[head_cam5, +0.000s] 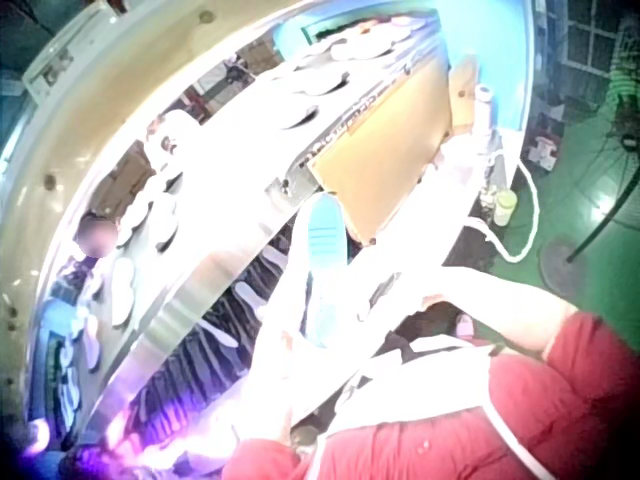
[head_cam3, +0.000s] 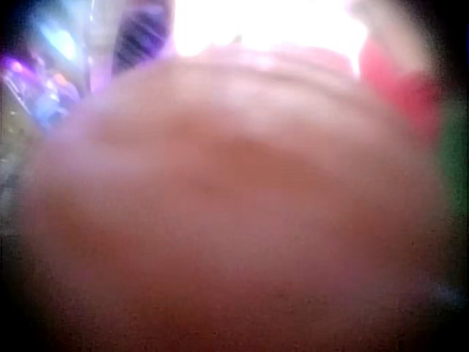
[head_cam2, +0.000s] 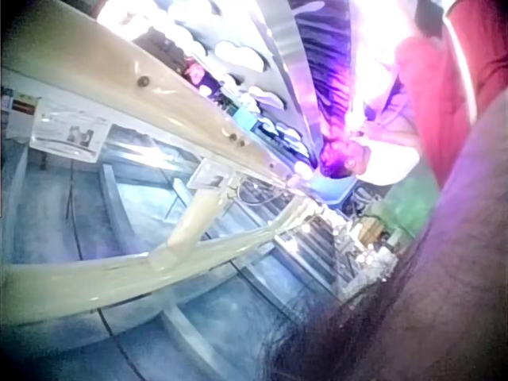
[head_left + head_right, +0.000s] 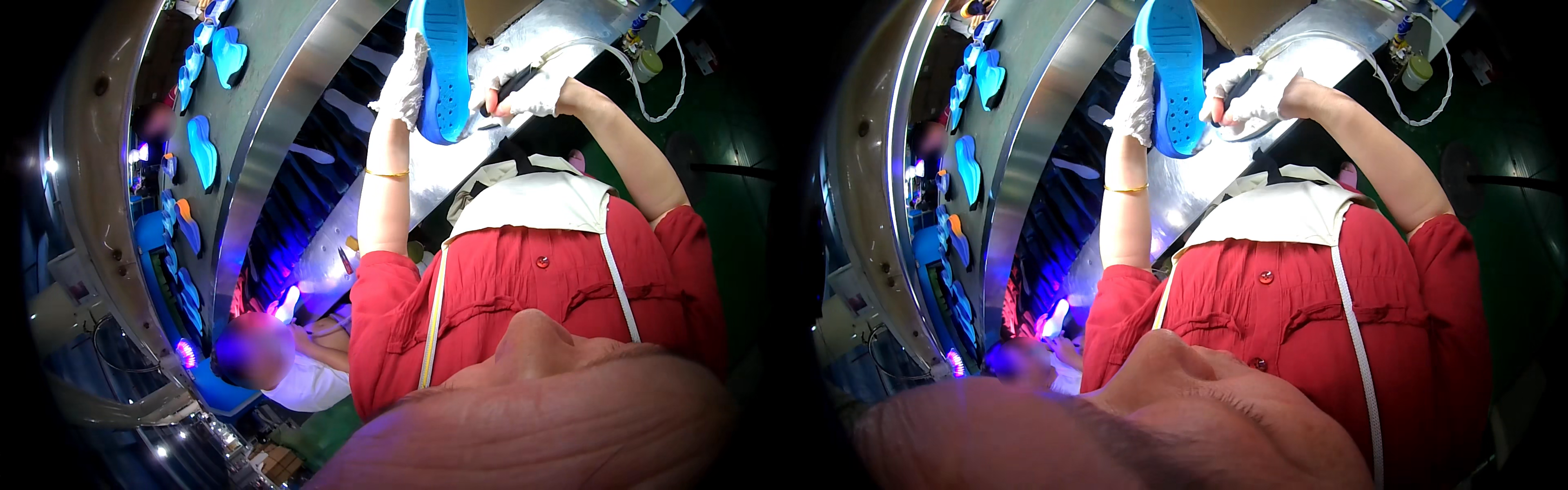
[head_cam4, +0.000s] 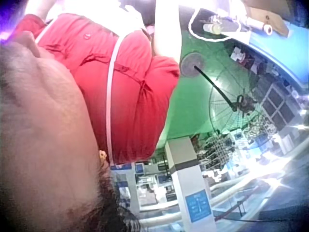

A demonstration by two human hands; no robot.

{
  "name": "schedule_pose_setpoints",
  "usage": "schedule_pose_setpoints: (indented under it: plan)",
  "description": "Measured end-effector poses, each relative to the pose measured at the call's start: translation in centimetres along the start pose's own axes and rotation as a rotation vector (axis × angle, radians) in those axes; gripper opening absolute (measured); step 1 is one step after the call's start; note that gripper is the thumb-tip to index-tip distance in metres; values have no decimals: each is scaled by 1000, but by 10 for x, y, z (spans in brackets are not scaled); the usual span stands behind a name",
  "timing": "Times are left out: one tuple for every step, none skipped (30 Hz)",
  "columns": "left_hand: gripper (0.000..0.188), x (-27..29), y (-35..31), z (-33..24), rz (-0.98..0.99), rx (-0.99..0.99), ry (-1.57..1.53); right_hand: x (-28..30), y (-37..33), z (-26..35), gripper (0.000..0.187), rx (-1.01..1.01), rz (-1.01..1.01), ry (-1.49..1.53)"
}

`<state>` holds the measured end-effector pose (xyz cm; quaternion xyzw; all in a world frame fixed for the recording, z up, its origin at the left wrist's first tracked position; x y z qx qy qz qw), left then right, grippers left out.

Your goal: The person cleans blue shoe soles using a brush tool at a workstation, reaching to place and retrieve items from a conveyor belt and a storage box.

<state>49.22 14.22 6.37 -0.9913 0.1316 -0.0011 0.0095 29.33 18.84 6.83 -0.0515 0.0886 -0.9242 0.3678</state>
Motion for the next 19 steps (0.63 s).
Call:
schedule_pose_setpoints:
  plan:
    - [85,-2,0,-1,-17,21,15,-1,2,1,17,71,-41,-17]
    - [83,-4,0,-3,-23,20,22,-1,3,0,17,92,-98,-46]
    - [84,-6,2,-5,-22,27,-91,-3,2,0,15,98,-143,-85]
    - [83,-5,1,-7,-20,65,-65,-5,2,0,15,94,-135,-142]
    - [83,-4,0,-8,-18,103,-39,-6,1,0,14,40,-140,-208]
    - [83,-3,-1,-10,-31,168,-4,-7,0,0,14,-23,-145,-255]
    - [83,-5,-2,-12,-19,132,27,-5,-6,1,13,-15,-136,-286]
    - [83,-6,-4,-14,-24,122,67,-4,-5,1,12,-24,-121,-250]
    - [83,-8,-7,-15,-28,114,107,-2,-3,3,11,43,-99,-178]
    - [83,-9,-8,-16,-27,101,143,1,-1,2,11,51,-87,-119]
    - [83,-11,-9,-16,-27,90,131,5,3,0,9,40,-97,-5]
    - [82,-10,-7,-14,-24,106,124,6,3,-2,9,83,-179,-10]
    - [82,-8,-5,-13,-20,117,110,6,6,-4,11,84,-197,-85]
    - [82,-5,-3,-9,-18,128,98,7,9,-6,12,28,-222,-168]
    - [81,0,-3,-4,-13,115,100,8,6,-3,13,133,-194,-241]
    - [81,4,-1,3,4,124,43,10,4,-2,15,150,-184,-337]
    - [81,10,1,11,28,120,-26,11,4,-5,14,-20,-129,-237]
    - [81,16,5,20,59,110,-89,14,-1,-1,12,-10,-124,-288]
    - [82,26,12,25,46,56,-140,14,-2,1,12,-28,-131,-296]
Point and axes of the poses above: each hand's wrist, its own y-axis towards the middle knuckle, its own x-axis out of the back of the hand, z = x × y, the point moved 3 cm from there along y, towards the middle knuckle, and after that the axes turned 14 degrees about -x, right-handed, at the moved point
